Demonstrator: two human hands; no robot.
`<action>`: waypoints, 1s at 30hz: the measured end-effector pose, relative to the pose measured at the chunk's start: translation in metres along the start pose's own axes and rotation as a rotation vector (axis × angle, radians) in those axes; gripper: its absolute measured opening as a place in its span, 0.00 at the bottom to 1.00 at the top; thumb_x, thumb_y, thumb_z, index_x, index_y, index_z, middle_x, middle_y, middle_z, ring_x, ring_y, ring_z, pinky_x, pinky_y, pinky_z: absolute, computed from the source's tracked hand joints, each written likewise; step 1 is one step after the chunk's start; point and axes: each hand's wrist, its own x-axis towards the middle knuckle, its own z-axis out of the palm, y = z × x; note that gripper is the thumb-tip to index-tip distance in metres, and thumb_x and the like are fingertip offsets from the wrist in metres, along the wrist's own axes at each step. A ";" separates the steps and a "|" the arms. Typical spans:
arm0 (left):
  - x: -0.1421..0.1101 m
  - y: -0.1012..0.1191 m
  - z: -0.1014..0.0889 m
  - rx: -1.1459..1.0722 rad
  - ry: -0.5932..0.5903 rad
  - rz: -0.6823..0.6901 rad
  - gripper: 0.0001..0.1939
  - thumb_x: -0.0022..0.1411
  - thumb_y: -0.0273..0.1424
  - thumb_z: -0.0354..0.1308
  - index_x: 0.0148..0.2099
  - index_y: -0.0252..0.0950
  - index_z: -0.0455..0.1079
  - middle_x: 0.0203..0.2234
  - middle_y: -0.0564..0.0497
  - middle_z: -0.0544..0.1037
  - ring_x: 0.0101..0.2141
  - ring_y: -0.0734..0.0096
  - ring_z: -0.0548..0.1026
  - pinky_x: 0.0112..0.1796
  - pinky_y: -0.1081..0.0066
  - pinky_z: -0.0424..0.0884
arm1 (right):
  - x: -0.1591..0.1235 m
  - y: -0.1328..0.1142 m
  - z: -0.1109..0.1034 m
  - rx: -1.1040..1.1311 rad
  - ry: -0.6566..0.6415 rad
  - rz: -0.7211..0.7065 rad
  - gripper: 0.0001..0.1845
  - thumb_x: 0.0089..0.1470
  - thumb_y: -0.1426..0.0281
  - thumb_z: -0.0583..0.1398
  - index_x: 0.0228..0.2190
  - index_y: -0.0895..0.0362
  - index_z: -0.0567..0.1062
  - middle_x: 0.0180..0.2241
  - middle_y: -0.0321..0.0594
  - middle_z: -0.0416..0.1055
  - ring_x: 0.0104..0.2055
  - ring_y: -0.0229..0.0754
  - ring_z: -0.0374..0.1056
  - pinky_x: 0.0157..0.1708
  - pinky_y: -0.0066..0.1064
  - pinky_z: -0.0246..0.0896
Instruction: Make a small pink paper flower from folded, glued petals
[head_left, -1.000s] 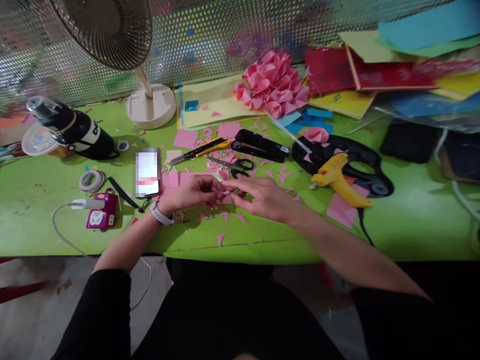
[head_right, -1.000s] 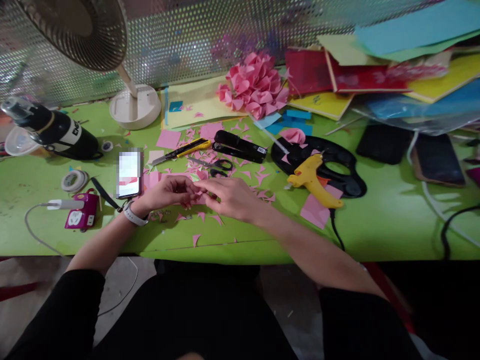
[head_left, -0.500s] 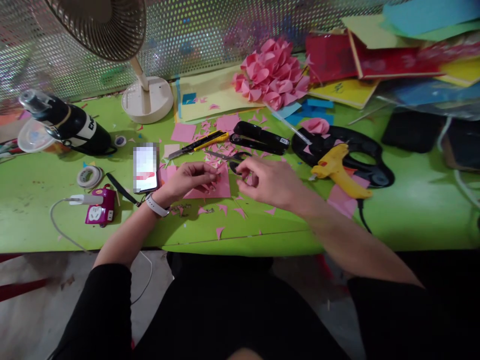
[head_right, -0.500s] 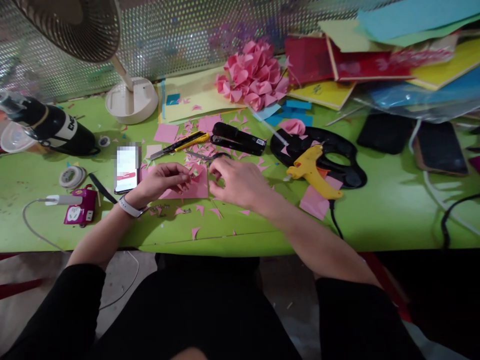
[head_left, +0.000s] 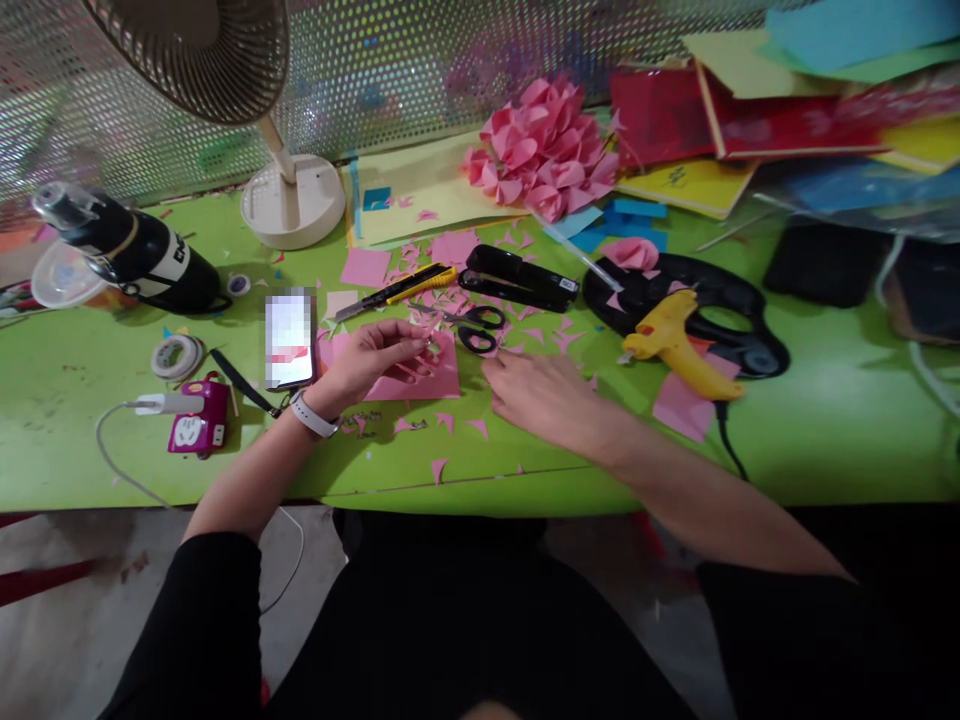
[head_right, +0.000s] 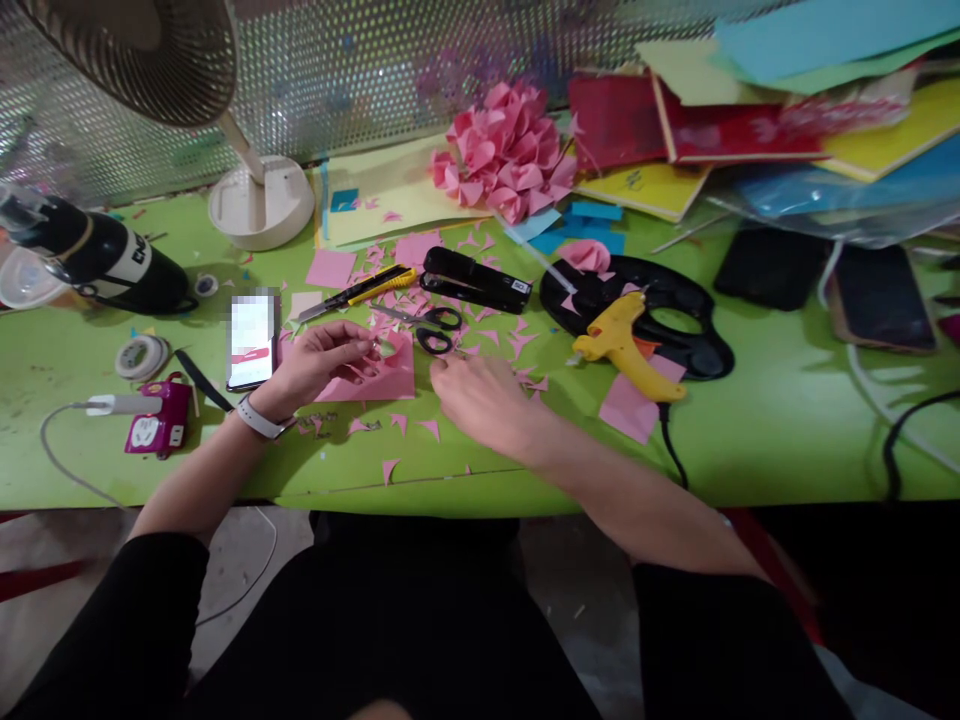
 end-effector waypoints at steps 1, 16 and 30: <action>0.000 0.000 0.000 0.002 0.002 0.003 0.17 0.56 0.37 0.70 0.43 0.32 0.74 0.31 0.49 0.82 0.27 0.77 0.80 0.28 0.79 0.74 | 0.002 0.004 0.001 0.014 0.022 0.015 0.15 0.55 0.82 0.55 0.42 0.65 0.77 0.37 0.55 0.77 0.29 0.46 0.71 0.23 0.35 0.57; 0.002 -0.003 -0.002 0.026 -0.010 0.024 0.14 0.58 0.35 0.69 0.43 0.32 0.75 0.29 0.50 0.81 0.27 0.78 0.79 0.30 0.78 0.76 | 0.008 0.030 0.000 -0.049 0.038 -0.007 0.19 0.51 0.81 0.57 0.45 0.63 0.76 0.43 0.55 0.76 0.34 0.48 0.72 0.26 0.35 0.64; 0.000 -0.004 0.004 0.029 0.013 -0.006 0.16 0.57 0.37 0.69 0.44 0.33 0.74 0.32 0.49 0.81 0.28 0.78 0.78 0.32 0.76 0.76 | 0.004 0.042 -0.026 0.332 0.242 -0.146 0.15 0.63 0.75 0.53 0.42 0.56 0.79 0.42 0.47 0.77 0.43 0.47 0.74 0.43 0.38 0.69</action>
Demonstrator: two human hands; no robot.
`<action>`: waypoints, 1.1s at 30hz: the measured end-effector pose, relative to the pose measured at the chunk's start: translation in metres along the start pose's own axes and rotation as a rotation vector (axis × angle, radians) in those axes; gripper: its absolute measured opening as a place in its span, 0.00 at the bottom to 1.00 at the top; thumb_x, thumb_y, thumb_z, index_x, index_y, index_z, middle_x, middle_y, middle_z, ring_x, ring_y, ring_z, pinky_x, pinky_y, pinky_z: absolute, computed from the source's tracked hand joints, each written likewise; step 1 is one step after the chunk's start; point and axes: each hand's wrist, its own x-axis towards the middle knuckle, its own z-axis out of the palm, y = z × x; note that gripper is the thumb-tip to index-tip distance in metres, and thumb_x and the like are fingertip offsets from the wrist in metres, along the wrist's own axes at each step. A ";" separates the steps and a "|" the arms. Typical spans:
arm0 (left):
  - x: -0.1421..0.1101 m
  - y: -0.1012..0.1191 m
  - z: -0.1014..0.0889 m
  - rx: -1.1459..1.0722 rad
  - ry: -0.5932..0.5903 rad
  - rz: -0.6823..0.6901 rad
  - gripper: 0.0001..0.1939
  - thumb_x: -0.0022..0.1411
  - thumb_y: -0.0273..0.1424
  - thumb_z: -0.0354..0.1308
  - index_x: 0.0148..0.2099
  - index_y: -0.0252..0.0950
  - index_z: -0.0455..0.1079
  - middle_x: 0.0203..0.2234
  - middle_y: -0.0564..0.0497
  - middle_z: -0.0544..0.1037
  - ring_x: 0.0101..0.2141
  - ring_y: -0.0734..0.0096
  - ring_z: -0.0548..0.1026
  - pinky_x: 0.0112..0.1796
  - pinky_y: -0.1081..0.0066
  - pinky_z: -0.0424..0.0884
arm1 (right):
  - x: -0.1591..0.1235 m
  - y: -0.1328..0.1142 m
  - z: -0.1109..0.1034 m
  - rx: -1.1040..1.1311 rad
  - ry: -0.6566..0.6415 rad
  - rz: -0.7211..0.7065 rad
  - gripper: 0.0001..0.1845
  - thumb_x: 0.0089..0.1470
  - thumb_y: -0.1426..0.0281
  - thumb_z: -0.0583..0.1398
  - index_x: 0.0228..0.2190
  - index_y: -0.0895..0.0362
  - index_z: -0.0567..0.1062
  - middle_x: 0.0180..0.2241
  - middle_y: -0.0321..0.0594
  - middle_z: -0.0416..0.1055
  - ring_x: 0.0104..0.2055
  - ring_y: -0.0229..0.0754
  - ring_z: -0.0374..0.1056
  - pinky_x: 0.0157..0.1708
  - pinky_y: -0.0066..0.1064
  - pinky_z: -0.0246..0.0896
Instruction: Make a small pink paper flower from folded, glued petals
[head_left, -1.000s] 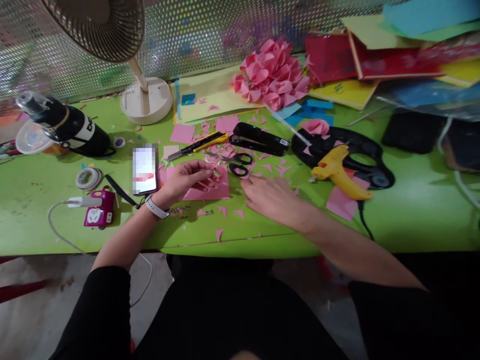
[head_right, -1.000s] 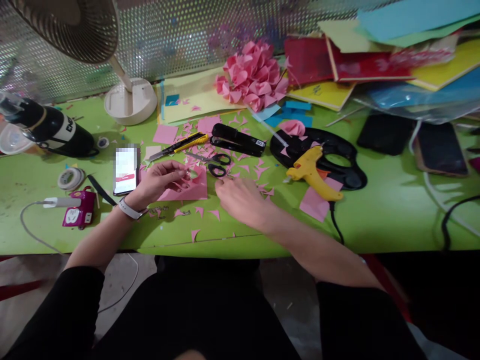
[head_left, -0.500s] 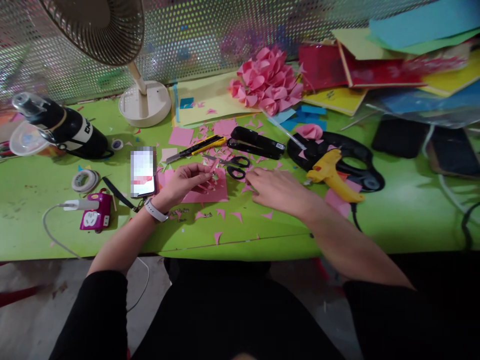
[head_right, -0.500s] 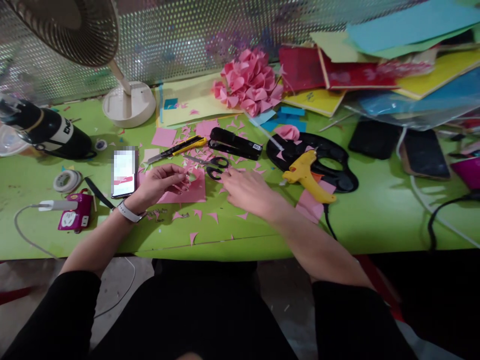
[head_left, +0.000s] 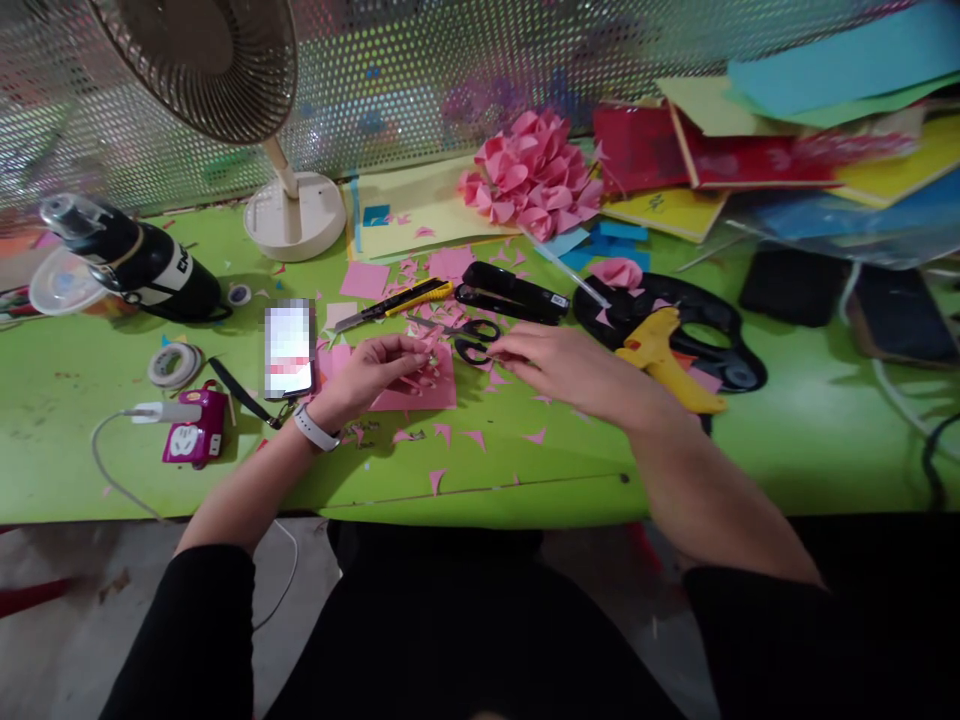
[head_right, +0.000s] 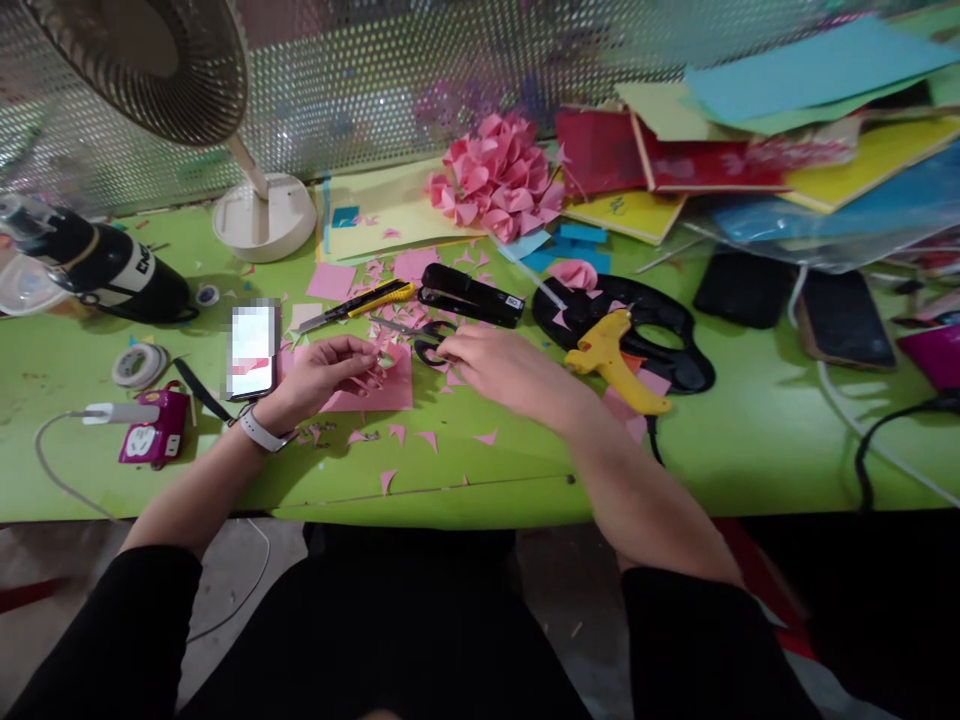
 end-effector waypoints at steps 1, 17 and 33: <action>-0.001 0.000 0.001 -0.002 -0.008 -0.005 0.17 0.58 0.37 0.68 0.44 0.32 0.74 0.32 0.48 0.82 0.28 0.78 0.78 0.33 0.76 0.76 | -0.001 -0.006 -0.002 0.078 0.066 -0.013 0.14 0.64 0.72 0.53 0.43 0.55 0.79 0.42 0.46 0.77 0.43 0.46 0.74 0.43 0.38 0.69; -0.009 0.000 0.014 0.028 -0.104 0.007 0.17 0.56 0.38 0.70 0.41 0.30 0.75 0.33 0.46 0.82 0.32 0.74 0.81 0.36 0.73 0.78 | 0.007 -0.030 0.028 0.704 0.164 0.183 0.18 0.55 0.65 0.64 0.47 0.53 0.69 0.36 0.41 0.79 0.39 0.46 0.77 0.44 0.43 0.73; -0.008 -0.006 0.015 -0.007 0.021 0.091 0.19 0.58 0.44 0.68 0.39 0.32 0.75 0.30 0.48 0.81 0.29 0.75 0.80 0.34 0.73 0.77 | 0.009 -0.030 0.034 0.731 0.122 0.265 0.14 0.54 0.61 0.65 0.38 0.54 0.71 0.31 0.40 0.77 0.32 0.44 0.75 0.32 0.38 0.72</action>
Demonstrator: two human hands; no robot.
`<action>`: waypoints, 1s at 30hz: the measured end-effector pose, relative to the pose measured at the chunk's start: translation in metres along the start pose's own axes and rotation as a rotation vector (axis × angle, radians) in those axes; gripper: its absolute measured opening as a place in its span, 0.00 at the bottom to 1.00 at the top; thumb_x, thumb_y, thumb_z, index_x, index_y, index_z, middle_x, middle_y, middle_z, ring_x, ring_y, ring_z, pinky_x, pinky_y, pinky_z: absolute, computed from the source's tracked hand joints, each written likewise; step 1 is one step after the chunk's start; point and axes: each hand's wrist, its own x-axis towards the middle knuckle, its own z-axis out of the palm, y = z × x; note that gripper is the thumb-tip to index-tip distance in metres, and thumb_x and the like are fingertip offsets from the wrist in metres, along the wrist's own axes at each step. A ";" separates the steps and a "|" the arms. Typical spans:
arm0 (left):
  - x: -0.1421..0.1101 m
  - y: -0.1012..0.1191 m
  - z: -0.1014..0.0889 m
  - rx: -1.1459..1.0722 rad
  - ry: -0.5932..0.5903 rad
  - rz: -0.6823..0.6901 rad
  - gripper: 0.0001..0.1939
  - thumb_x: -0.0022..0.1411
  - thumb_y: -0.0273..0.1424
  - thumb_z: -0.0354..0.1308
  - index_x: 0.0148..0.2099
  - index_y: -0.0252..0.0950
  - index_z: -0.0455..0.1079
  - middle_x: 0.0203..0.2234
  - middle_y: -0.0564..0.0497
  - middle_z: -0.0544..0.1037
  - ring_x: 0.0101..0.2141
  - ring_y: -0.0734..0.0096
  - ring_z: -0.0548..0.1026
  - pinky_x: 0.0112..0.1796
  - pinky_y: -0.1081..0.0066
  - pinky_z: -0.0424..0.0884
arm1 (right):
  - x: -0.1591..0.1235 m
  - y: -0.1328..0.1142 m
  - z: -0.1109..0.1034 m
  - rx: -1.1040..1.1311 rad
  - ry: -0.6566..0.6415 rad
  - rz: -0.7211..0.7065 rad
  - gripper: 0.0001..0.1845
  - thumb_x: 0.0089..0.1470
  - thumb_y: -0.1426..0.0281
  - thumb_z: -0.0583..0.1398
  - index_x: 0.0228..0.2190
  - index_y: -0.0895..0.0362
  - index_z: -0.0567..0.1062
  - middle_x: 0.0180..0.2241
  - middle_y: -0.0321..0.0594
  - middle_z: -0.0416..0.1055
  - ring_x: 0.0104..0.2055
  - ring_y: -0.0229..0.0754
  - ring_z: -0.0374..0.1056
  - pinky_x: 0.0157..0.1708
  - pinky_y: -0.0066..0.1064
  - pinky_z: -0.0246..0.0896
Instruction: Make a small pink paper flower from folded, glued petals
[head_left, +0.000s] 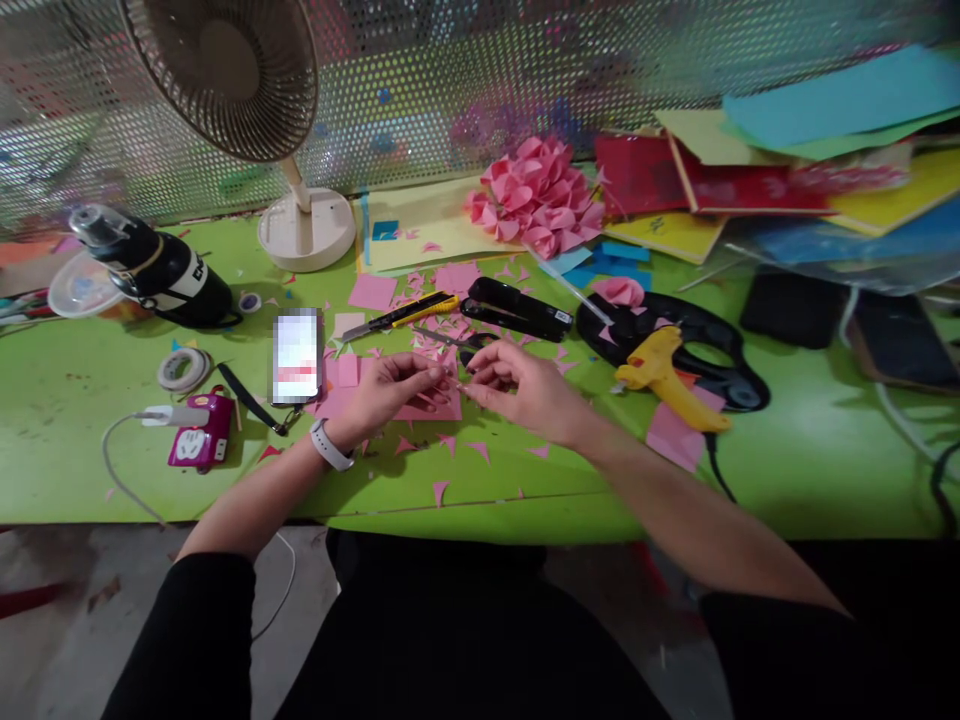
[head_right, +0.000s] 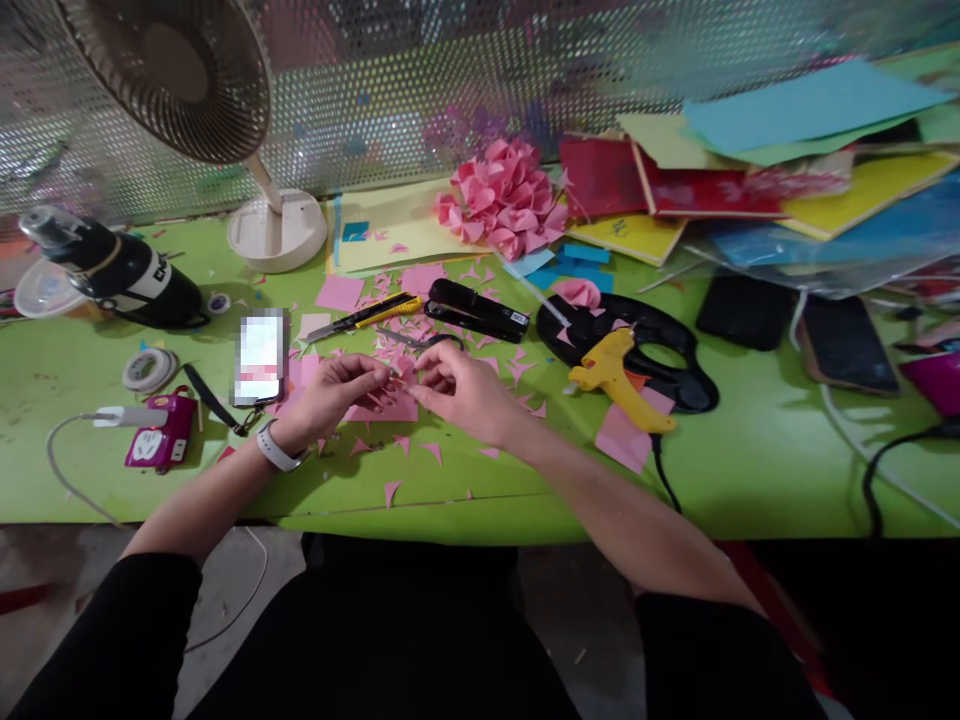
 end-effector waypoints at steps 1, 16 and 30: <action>0.000 -0.001 0.000 0.001 0.009 0.001 0.19 0.58 0.44 0.68 0.39 0.32 0.75 0.30 0.48 0.81 0.29 0.75 0.80 0.35 0.73 0.77 | 0.000 0.000 0.000 -0.010 -0.036 -0.002 0.12 0.55 0.60 0.63 0.37 0.54 0.71 0.30 0.40 0.76 0.30 0.42 0.74 0.30 0.36 0.70; 0.002 0.001 -0.007 -0.042 -0.089 -0.016 0.19 0.54 0.40 0.71 0.43 0.32 0.78 0.32 0.49 0.81 0.30 0.78 0.77 0.34 0.75 0.75 | 0.000 0.007 -0.001 -0.044 -0.047 -0.037 0.12 0.59 0.60 0.61 0.36 0.56 0.77 0.29 0.39 0.75 0.25 0.37 0.67 0.22 0.30 0.62; 0.001 -0.005 0.000 -0.198 -0.093 -0.086 0.19 0.54 0.42 0.71 0.40 0.32 0.75 0.32 0.49 0.81 0.32 0.74 0.80 0.38 0.72 0.75 | 0.001 0.006 0.004 0.092 -0.082 0.010 0.14 0.58 0.60 0.63 0.41 0.55 0.73 0.26 0.34 0.72 0.24 0.36 0.68 0.22 0.29 0.63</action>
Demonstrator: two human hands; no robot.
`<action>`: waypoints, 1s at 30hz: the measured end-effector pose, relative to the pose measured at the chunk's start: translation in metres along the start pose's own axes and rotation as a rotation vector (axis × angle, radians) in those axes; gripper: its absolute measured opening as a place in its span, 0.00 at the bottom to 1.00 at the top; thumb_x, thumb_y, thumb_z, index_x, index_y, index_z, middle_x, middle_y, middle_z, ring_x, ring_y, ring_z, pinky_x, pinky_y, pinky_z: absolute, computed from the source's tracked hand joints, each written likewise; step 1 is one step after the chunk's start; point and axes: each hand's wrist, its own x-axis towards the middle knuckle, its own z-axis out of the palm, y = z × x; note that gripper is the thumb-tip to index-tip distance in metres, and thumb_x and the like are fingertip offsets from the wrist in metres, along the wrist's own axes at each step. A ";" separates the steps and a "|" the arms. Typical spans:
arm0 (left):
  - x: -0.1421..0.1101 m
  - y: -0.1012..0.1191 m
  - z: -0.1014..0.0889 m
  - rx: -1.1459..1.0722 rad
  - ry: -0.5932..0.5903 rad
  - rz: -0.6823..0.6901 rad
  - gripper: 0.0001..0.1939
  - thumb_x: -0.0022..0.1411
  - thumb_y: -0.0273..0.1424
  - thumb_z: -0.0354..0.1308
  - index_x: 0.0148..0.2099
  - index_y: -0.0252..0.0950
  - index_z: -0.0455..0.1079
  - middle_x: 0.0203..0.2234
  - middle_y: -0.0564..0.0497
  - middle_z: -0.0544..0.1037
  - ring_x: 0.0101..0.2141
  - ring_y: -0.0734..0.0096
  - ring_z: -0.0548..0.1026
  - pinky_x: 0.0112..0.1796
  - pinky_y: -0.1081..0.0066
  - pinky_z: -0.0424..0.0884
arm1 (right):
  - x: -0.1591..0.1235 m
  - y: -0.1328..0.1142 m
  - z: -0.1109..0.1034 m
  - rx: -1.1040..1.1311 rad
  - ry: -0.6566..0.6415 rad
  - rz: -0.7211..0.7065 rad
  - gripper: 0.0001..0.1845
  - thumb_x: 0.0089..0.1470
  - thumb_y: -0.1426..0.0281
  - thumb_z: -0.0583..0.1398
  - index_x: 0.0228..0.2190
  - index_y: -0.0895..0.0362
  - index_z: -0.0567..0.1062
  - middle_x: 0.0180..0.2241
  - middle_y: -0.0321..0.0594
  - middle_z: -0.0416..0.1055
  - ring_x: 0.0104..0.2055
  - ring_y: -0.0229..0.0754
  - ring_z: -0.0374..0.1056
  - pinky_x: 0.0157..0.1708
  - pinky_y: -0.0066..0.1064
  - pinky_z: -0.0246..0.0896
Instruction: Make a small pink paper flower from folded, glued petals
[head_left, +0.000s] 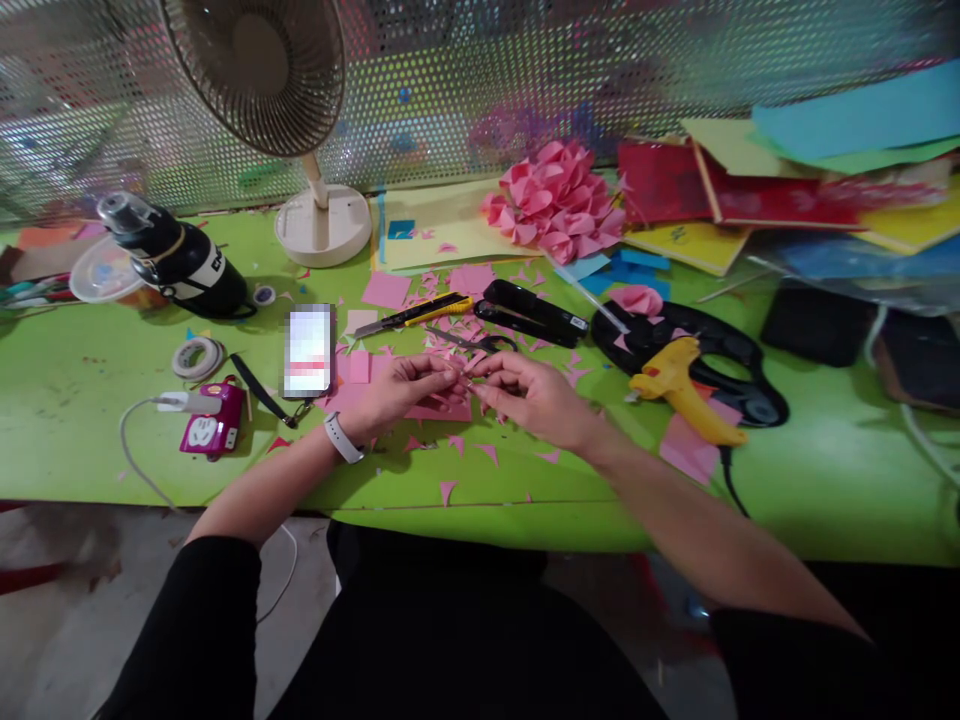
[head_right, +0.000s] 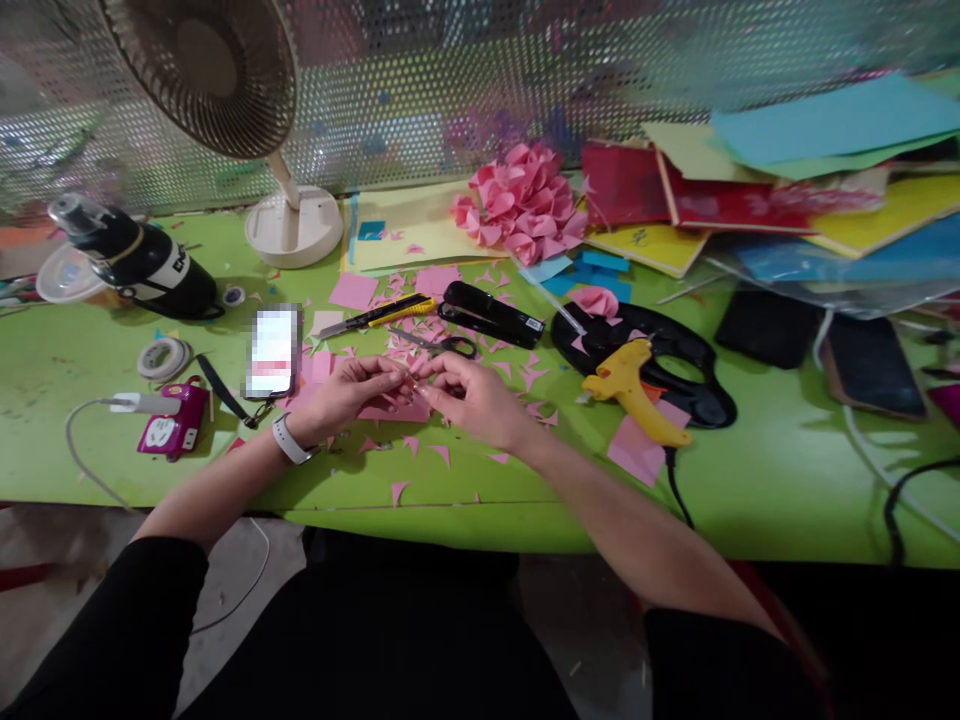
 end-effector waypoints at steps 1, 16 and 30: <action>0.000 0.000 0.001 0.002 0.008 0.011 0.19 0.54 0.42 0.71 0.39 0.32 0.75 0.31 0.49 0.81 0.32 0.74 0.79 0.38 0.72 0.75 | 0.000 0.000 0.001 0.012 -0.011 0.000 0.14 0.58 0.60 0.63 0.41 0.55 0.72 0.25 0.33 0.72 0.23 0.36 0.67 0.22 0.29 0.62; -0.001 -0.003 0.005 0.039 0.012 0.108 0.19 0.55 0.42 0.70 0.39 0.32 0.75 0.33 0.50 0.80 0.33 0.75 0.78 0.41 0.70 0.75 | 0.001 0.007 0.005 -0.125 0.020 -0.080 0.17 0.62 0.56 0.58 0.42 0.56 0.74 0.27 0.38 0.75 0.23 0.38 0.68 0.23 0.30 0.59; 0.003 -0.005 0.002 0.166 0.040 0.163 0.22 0.58 0.47 0.66 0.33 0.30 0.74 0.28 0.50 0.79 0.29 0.76 0.78 0.36 0.72 0.76 | 0.000 0.014 0.010 -0.127 0.077 -0.128 0.17 0.63 0.55 0.59 0.46 0.53 0.72 0.29 0.38 0.77 0.25 0.40 0.71 0.22 0.31 0.65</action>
